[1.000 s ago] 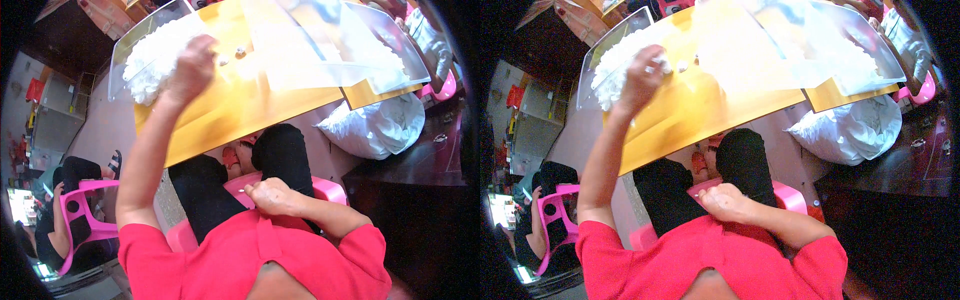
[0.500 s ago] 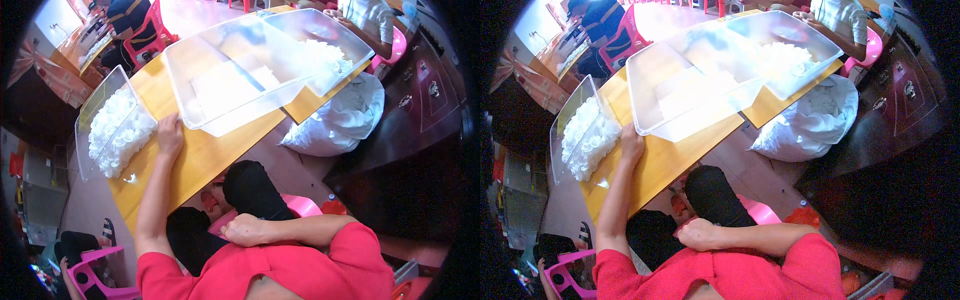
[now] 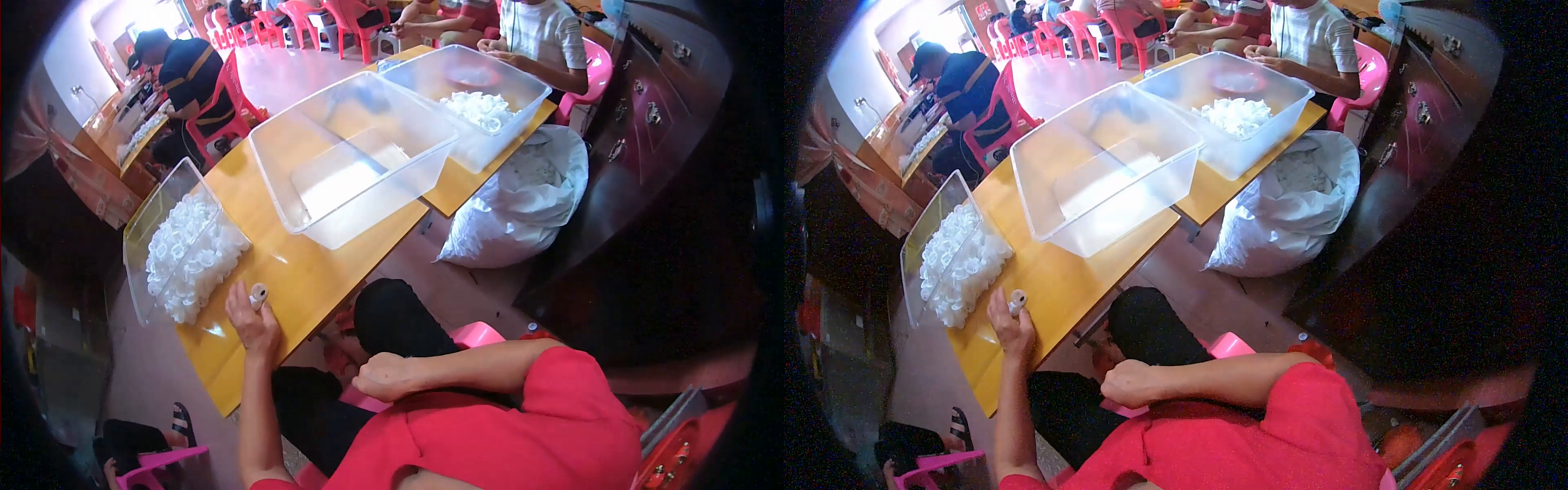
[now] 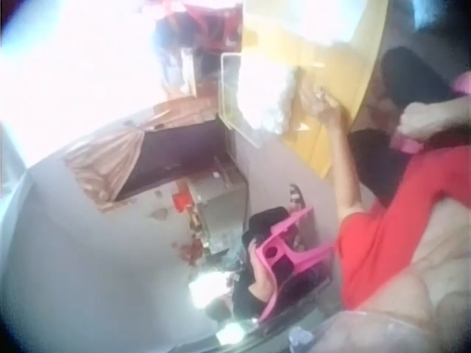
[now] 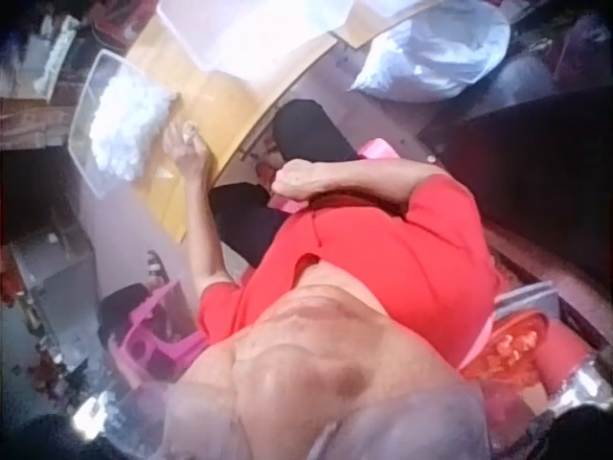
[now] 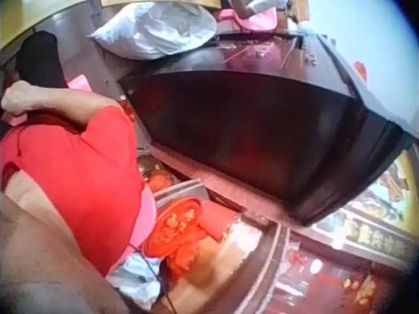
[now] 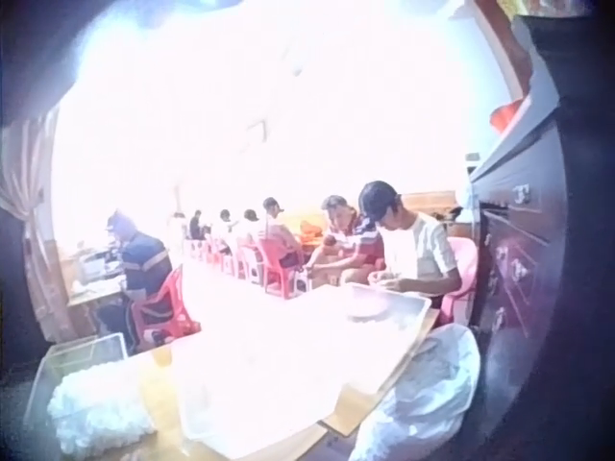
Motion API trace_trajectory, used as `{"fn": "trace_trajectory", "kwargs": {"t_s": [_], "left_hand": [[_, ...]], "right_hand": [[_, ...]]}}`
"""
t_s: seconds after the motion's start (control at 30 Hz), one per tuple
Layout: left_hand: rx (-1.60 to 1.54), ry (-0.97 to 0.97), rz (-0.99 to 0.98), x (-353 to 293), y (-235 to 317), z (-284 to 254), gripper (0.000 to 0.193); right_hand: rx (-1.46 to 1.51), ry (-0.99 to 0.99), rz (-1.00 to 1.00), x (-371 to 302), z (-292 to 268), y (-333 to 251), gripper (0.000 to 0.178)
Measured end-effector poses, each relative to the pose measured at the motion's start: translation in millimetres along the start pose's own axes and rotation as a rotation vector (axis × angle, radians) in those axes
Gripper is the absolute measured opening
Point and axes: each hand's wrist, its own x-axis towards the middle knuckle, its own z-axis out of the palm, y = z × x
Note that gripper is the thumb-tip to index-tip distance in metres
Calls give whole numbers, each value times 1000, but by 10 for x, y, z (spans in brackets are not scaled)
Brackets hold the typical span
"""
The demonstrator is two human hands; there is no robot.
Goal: The person assembles plastic components by inserting a small metal pin into a white plastic base using a tool, then places the finished piece into a container and retrieves a new base to repeat the process.
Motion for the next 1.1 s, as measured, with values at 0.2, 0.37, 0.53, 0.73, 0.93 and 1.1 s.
{"fn": "trace_trajectory", "kwargs": {"t_s": [0.2, 0.37, 0.53, 0.73, 0.93, 1.1], "left_hand": [[-32, -146, -72, -333, -279, -177, 20], [-353, -63, -456, -386, -207, -373, 16], [-1799, -72, -914, -728, 203, -1080, 25], [-2213, -71, -913, -1544, 677, -1631, 29], [-2284, 36, -1086, -2081, 797, -1941, 27], [-2079, 14, -1017, -2317, 799, -2081, 27]], "right_hand": [[-61, -103, 14, 82, 120, -65, 14], [-124, -146, 84, 98, 142, -74, 17], [-93, -38, 125, 149, 89, -36, 16], [327, 239, 17, 188, 209, -214, 18], [618, 250, 120, 181, 63, -973, 11], [652, 271, -82, 156, 215, -1394, 15]]}}
